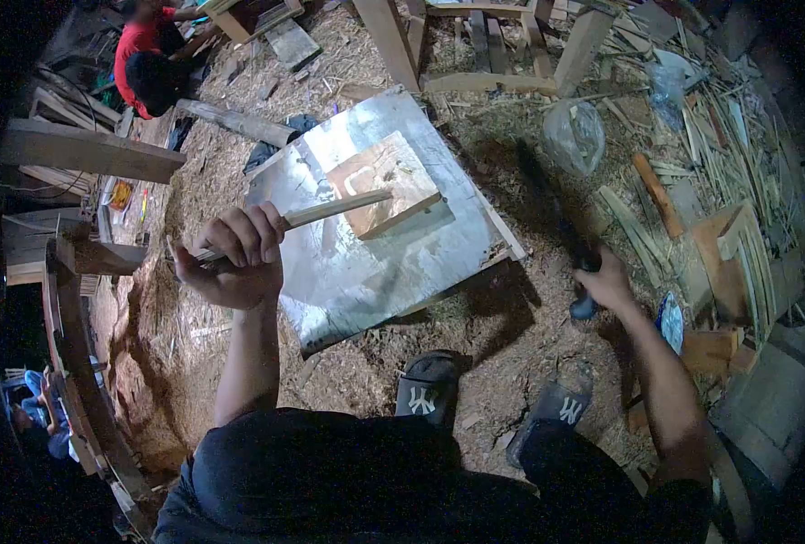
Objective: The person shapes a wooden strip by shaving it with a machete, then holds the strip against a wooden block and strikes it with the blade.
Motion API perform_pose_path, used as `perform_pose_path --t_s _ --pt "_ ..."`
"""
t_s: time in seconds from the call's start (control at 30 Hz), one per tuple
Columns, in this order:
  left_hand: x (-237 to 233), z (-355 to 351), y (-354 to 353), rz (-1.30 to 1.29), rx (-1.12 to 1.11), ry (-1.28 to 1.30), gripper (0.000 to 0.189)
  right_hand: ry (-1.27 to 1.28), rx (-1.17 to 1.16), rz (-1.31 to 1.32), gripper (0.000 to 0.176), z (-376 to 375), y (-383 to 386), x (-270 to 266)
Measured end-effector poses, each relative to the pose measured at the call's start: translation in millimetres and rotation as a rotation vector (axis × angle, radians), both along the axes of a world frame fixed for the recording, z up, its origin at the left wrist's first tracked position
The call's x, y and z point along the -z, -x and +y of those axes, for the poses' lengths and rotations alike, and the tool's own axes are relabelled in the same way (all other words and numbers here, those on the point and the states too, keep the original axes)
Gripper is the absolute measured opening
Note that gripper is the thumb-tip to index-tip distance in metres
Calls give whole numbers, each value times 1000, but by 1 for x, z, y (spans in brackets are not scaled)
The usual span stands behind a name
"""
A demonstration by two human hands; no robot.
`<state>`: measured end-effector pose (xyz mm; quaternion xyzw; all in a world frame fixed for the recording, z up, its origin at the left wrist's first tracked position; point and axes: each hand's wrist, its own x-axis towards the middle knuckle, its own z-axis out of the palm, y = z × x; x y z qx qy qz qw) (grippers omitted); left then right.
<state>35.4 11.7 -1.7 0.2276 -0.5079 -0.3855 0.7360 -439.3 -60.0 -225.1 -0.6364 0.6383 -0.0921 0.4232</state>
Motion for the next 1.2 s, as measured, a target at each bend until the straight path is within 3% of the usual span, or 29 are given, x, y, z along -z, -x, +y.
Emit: perform_pose_path --t_s 0.03,0.07,0.1,0.17,0.23,0.3,0.33,0.5,0.57,0.63,0.7,0.83,0.9,1.07,1.13,1.2 --pt "-3 -4 3 1 3 -5 67 -151 106 -90 57 1 -3 -7" --pt "-7 -8 6 17 31 18 64 -359 332 -391 40 8 -36 -63" --pt "-8 -11 9 32 59 43 62 -361 334 -390 40 9 -36 -57" --pt "-4 -15 12 36 143 -5 59 -821 521 -831 23 11 -37 -42" --pt "-4 -14 20 48 186 -64 57 -696 452 -719 19 15 -63 -75" --pt "-7 -12 24 70 145 -72 58 -671 562 -786 30 14 -80 -114" --pt "-10 -13 25 74 148 -68 58 -626 483 -772 39 15 -82 -128" --pt "-19 -15 20 81 83 -42 61 -317 441 -673 37 29 -114 -180" --pt "-19 -16 19 126 72 -61 60 -166 498 -822 34 46 -142 -200" --pt "-17 -15 20 167 17 -88 60 -232 392 -718 30 63 -149 -219" --pt "-17 -14 24 199 -8 -98 60 -249 441 -768 31 80 -159 -236" --pt "-14 -5 23 283 -5 -77 62 -247 368 -722 30 102 -161 -231" --pt "-14 0 25 298 -26 -80 62 2 56 -537 32 96 -165 -213" --pt "-20 -3 41 188 -112 -109 62 -21 95 -688 43 93 -220 -196" --pt "-20 -1 40 224 -120 -124 62 -25 0 -484 51 79 -222 -199" --pt "-20 -2 37 310 -108 -134 66 14 35 -536 53 89 -225 -191"
